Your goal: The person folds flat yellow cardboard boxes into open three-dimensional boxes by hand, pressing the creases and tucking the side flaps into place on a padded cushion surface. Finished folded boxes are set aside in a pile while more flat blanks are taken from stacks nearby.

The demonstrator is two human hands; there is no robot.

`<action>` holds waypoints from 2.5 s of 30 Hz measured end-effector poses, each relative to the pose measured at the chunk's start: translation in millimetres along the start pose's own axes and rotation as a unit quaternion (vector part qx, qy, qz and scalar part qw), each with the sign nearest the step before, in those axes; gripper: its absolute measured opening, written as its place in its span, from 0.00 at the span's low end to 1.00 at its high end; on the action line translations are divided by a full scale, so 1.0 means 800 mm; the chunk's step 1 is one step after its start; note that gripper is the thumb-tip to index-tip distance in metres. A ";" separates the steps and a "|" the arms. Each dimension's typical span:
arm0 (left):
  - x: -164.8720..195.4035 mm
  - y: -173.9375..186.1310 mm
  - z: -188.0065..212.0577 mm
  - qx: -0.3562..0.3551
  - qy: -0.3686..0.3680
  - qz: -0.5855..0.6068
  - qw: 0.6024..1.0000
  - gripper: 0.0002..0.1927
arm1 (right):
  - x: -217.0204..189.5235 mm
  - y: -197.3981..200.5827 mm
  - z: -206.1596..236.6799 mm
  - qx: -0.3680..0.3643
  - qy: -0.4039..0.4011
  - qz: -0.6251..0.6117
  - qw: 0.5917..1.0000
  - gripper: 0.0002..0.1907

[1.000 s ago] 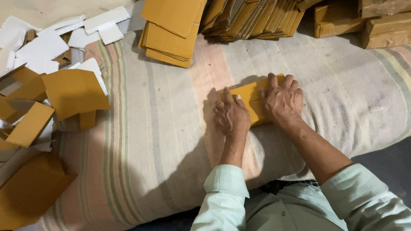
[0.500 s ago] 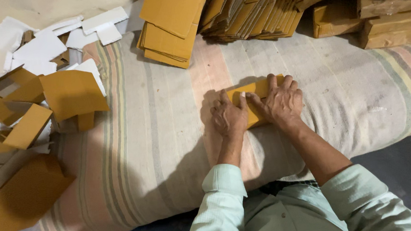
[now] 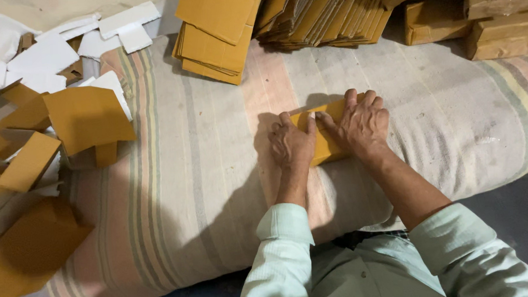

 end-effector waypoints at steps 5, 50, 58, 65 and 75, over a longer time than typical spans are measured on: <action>-0.004 -0.002 -0.004 0.034 -0.001 0.023 0.999 0.24 | 0.003 0.013 0.000 0.097 -0.003 -0.061 0.993 0.22; -0.013 -0.015 -0.004 0.013 -0.014 -0.009 1.000 0.34 | 0.003 -0.004 -0.001 0.018 0.015 -0.049 0.999 0.35; -0.009 -0.007 -0.002 0.025 -0.009 0.010 1.000 0.26 | 0.001 -0.002 -0.002 0.002 0.017 -0.030 0.999 0.37; -0.009 -0.004 -0.002 0.038 -0.010 0.006 0.999 0.24 | 0.006 0.001 0.001 0.051 0.009 -0.058 0.997 0.28; -0.010 -0.011 -0.005 0.026 -0.023 0.003 0.999 0.31 | 0.002 0.007 0.000 -0.015 -0.004 -0.053 0.998 0.35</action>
Point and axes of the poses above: each hand's wrist, its own z-axis away from the middle knuckle, its own y-axis out of the back of the hand, x = y × z, the point moved 7 cm from there along -z, towards the middle knuckle, and after that the axes turned 10 degrees about x, right-handed, at the moved point
